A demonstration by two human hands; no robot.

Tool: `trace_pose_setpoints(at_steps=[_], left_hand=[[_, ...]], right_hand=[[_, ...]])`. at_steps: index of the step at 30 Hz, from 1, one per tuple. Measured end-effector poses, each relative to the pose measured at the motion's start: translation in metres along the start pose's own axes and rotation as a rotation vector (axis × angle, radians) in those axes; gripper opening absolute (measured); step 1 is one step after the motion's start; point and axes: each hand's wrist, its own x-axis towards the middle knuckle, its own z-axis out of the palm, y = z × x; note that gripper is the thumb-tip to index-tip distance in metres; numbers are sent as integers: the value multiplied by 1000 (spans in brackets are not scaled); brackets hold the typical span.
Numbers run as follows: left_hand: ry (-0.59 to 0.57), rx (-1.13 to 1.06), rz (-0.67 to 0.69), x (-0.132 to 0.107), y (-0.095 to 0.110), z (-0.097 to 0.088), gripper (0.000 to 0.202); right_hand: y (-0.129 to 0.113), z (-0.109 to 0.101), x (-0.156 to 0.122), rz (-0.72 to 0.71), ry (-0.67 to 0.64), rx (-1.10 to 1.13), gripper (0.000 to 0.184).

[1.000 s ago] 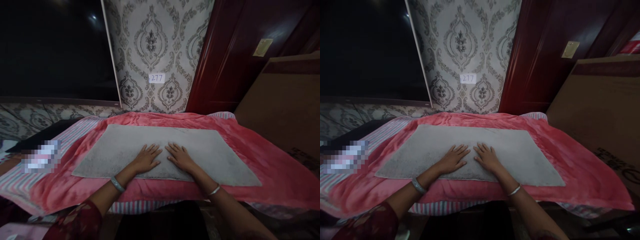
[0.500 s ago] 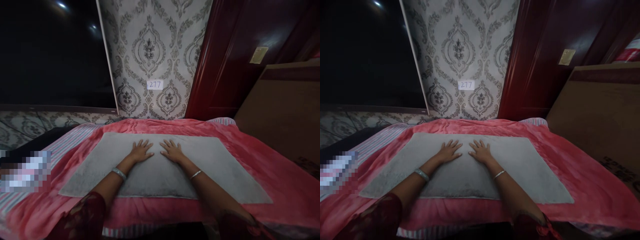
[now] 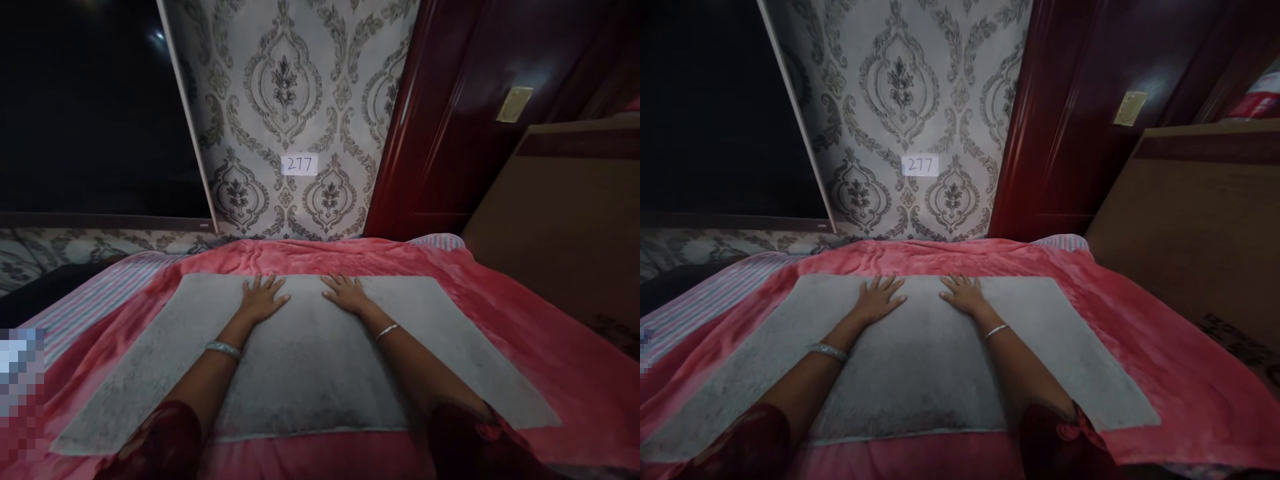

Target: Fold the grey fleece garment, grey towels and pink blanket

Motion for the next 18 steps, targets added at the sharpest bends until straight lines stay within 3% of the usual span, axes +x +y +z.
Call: trace_pose_setpoints(at_steps=[3, 6, 9, 13, 15, 18], left_hand=[[2, -11, 8, 1, -2, 1, 74], [46, -8, 35, 4, -5, 6, 74], [74, -10, 42, 5, -4, 9, 75], [13, -17, 51, 2, -6, 6, 74], [-8, -13, 116, 0, -17, 3, 70], [-14, 7, 198, -4, -51, -5, 62]], right_hand=[[16, -1, -12, 15, 47, -71, 62], [37, 3, -27, 106, 111, -103, 62], [57, 7, -33, 198, 96, -71, 62], [73, 10, -29, 219, 100, -69, 61], [77, 14, -27, 216, 111, -69, 62], [83, 24, -25, 200, 158, -89, 61]])
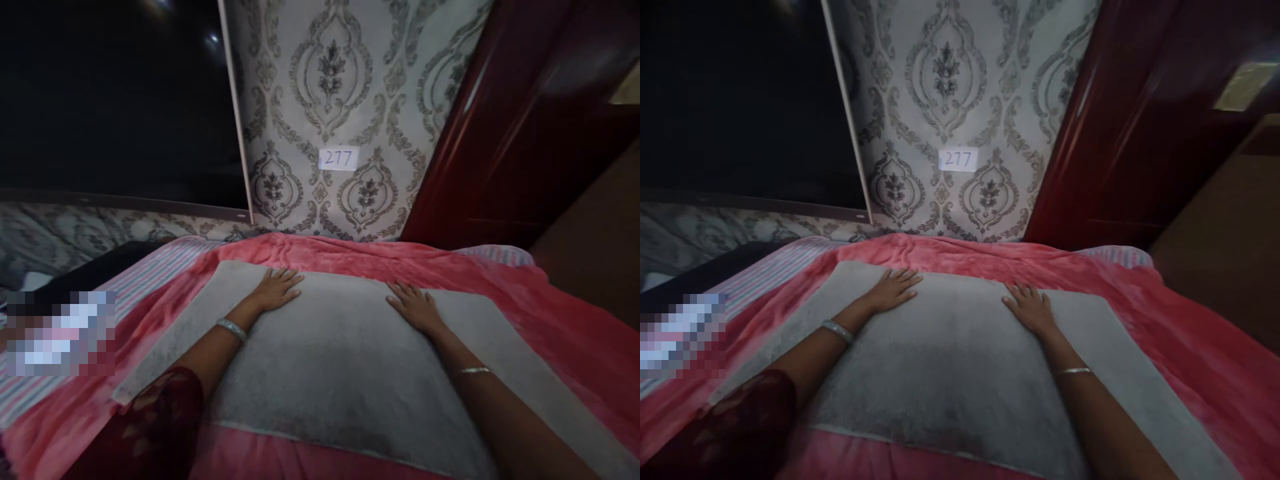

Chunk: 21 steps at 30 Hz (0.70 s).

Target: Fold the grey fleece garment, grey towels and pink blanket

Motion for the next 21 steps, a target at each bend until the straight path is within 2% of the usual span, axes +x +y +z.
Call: trace_pose_setpoints(at_steps=[2, 6, 9, 12, 16, 19, 21], left_hand=[[0, 24, -53, -11, -31, -5, 60], [57, 93, -274, -36, -93, -14, 59], [111, 98, -389, -46, -118, -17, 59], [100, 67, -431, -47, -122, -16, 59], [59, 95, -424, -46, -113, -22, 59], [80, 226, -433, -47, -100, -32, 59], [139, 285, -452, -49, -83, -38, 62]], right_hand=[[4, 7, 1, -10, 36, -16, 60], [9, 15, 5, -29, 54, -20, 62], [11, 17, 6, -31, 59, -13, 62], [10, 18, 7, -16, 64, -18, 62], [5, 16, 5, 2, 62, -42, 62], [0, 10, 2, 6, 56, -46, 61], [-2, 6, 0, 8, 49, -36, 61]])
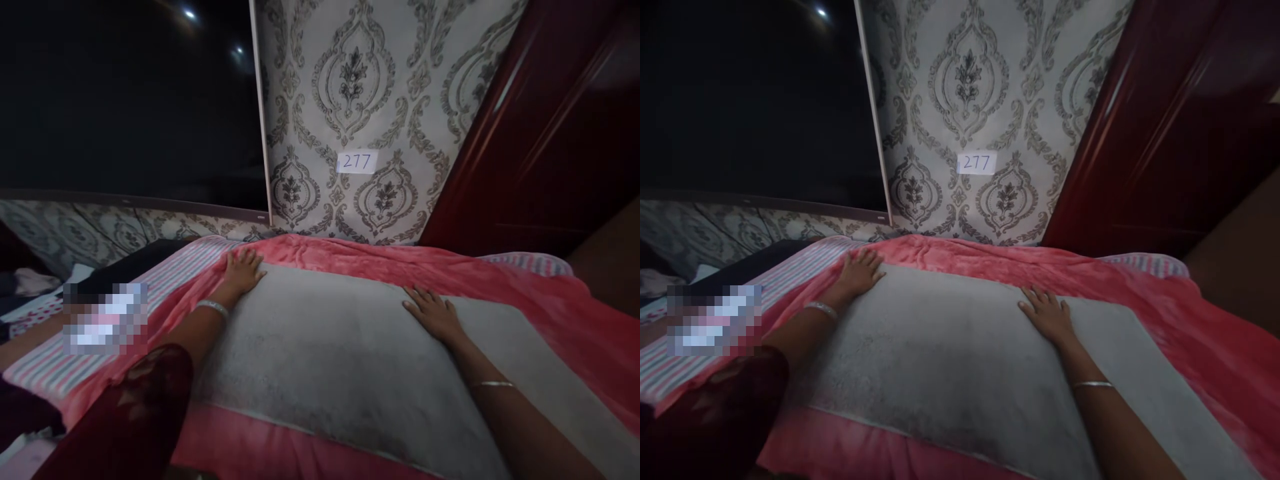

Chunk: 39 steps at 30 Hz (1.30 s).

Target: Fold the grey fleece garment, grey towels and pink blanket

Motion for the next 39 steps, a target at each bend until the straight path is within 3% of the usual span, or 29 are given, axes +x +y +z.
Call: trace_pose_setpoints(at_steps=[3, 5, 7, 10, 15, 23, 27, 34, 39], left_hand=[[16, -57, 43, -22, 32, -14, 65], [-42, -124, 192, -43, 58, -17, 65], [-86, -176, 337, -63, 80, -13, 66], [-92, -203, 368, -81, 95, -3, 65], [-27, -196, 344, -74, 93, 12, 61], [124, -199, 351, -66, 94, 25, 59], [109, -171, 356, -64, 91, 28, 60], [-3, -131, 363, -67, 93, 16, 60], [-45, -131, 341, -72, 99, 8, 61]], right_hand=[[-1, -3, -1, -6, -18, 17, 62], [-1, -4, 0, -7, -15, 29, 62], [-4, -6, 0, 1, -11, 38, 61], [-10, -15, -1, 18, -44, 46, 60], [5, -31, -6, 29, -84, 75, 60], [111, -28, -22, 181, -38, 26, 59], [142, -23, -13, 240, -30, 60, 60], [154, -9, -10, 266, 36, 84, 61], [135, -27, -22, 443, 34, 37, 62]])
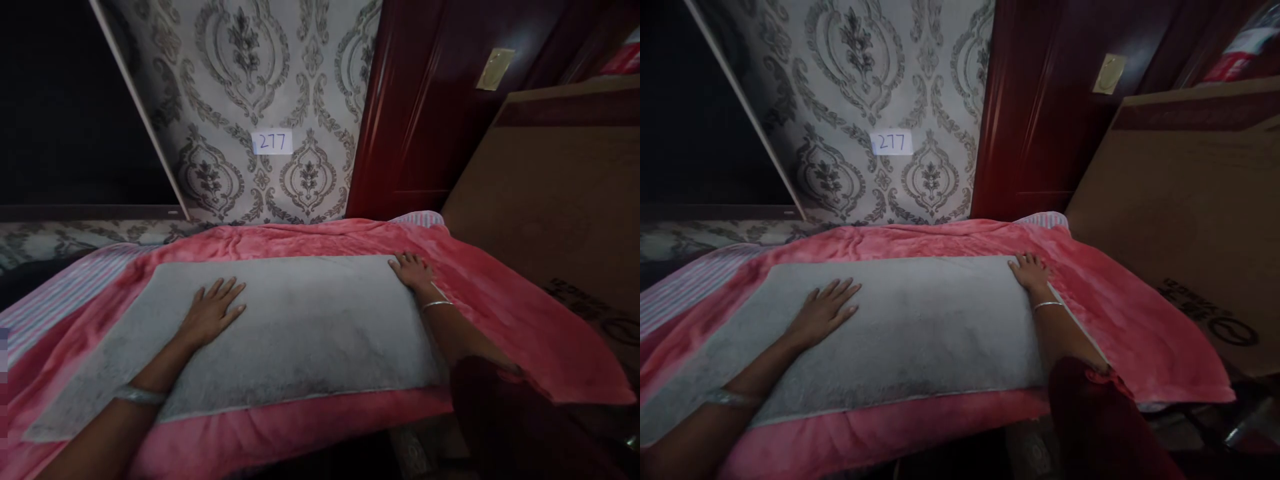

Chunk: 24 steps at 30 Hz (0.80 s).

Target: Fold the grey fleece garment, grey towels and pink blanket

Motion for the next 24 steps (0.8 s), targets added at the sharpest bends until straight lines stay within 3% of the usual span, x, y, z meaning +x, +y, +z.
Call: trace_pose_setpoints(at_steps=[3, 10, 13, 16, 19, 24], left_hand=[[2, -31, 0, -2, 3, -1, 61], [35, -62, 12, -6, 7, 0, 61], [49, -77, 5, -8, 11, -3, 59], [27, -84, -17, -14, 6, -7, 58], [-23, -79, -84, -29, -18, -10, 60], [-62, -94, -340, -82, -86, -15, 63]], right_hand=[[-16, -11, -25, 23, 12, -23, 63], [-46, 3, -126, -475, -57, -39, 59], [-44, 13, -151, -501, -34, -61, 59], [-41, 18, -155, -483, -5, -56, 60], [-39, 22, -151, -495, -1, -39, 61], [-36, 27, -149, -511, 8, -18, 63]])
